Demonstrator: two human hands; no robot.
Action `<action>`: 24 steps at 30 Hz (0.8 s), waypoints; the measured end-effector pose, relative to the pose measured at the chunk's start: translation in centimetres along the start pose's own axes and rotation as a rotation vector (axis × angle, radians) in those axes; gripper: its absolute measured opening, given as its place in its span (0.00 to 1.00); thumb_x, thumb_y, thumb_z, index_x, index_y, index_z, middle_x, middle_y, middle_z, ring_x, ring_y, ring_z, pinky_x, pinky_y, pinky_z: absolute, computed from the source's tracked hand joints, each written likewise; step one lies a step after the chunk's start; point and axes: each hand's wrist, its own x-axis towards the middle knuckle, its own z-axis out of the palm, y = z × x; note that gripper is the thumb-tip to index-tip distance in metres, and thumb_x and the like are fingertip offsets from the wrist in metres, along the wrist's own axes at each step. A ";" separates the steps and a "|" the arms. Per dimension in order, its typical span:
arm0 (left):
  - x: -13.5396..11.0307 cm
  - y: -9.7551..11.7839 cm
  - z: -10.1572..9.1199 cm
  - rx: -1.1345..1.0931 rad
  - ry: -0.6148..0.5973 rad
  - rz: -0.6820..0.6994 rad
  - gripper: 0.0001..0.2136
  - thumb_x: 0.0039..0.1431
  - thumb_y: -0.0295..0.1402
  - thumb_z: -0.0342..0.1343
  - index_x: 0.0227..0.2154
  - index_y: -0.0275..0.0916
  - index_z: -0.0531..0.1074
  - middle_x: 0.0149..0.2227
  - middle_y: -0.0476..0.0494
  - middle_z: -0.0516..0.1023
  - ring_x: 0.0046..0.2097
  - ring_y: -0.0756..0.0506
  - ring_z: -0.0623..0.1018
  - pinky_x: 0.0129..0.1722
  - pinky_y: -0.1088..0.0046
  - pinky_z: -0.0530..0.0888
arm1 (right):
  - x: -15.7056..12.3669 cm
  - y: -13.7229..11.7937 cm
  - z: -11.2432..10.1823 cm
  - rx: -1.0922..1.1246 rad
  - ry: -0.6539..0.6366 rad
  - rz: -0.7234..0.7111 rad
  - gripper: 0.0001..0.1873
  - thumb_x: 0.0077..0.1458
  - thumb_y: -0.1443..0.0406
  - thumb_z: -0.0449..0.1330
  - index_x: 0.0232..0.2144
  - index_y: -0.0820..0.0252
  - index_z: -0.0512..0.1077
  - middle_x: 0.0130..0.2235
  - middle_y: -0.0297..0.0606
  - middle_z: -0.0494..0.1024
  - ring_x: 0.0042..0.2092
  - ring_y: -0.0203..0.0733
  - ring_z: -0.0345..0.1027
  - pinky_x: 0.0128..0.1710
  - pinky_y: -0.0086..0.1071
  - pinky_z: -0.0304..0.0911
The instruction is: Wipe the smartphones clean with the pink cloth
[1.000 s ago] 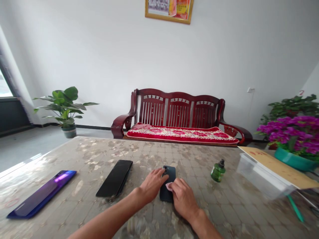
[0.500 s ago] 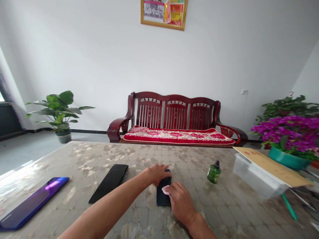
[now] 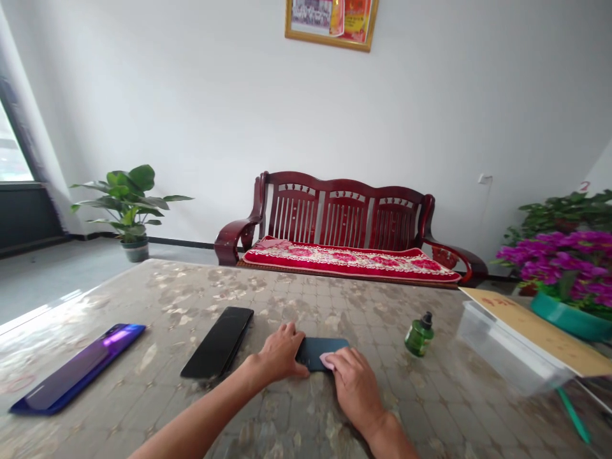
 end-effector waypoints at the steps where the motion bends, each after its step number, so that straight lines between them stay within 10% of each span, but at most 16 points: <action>1: -0.4 -0.2 0.4 -0.020 0.012 0.002 0.29 0.44 0.47 0.67 0.47 0.37 0.72 0.49 0.34 0.71 0.53 0.32 0.71 0.48 0.58 0.72 | 0.0 -0.2 0.0 -0.005 -0.008 -0.010 0.16 0.61 0.75 0.52 0.39 0.53 0.76 0.37 0.34 0.77 0.42 0.40 0.68 0.44 0.32 0.60; 24: -1.2 -2.5 2.6 -0.200 0.145 0.078 0.29 0.43 0.46 0.68 0.48 0.44 0.69 0.50 0.42 0.69 0.52 0.38 0.71 0.51 0.64 0.71 | 5.6 -0.5 1.4 -0.277 -0.228 0.075 0.19 0.63 0.73 0.48 0.41 0.53 0.77 0.40 0.37 0.76 0.44 0.42 0.66 0.44 0.31 0.57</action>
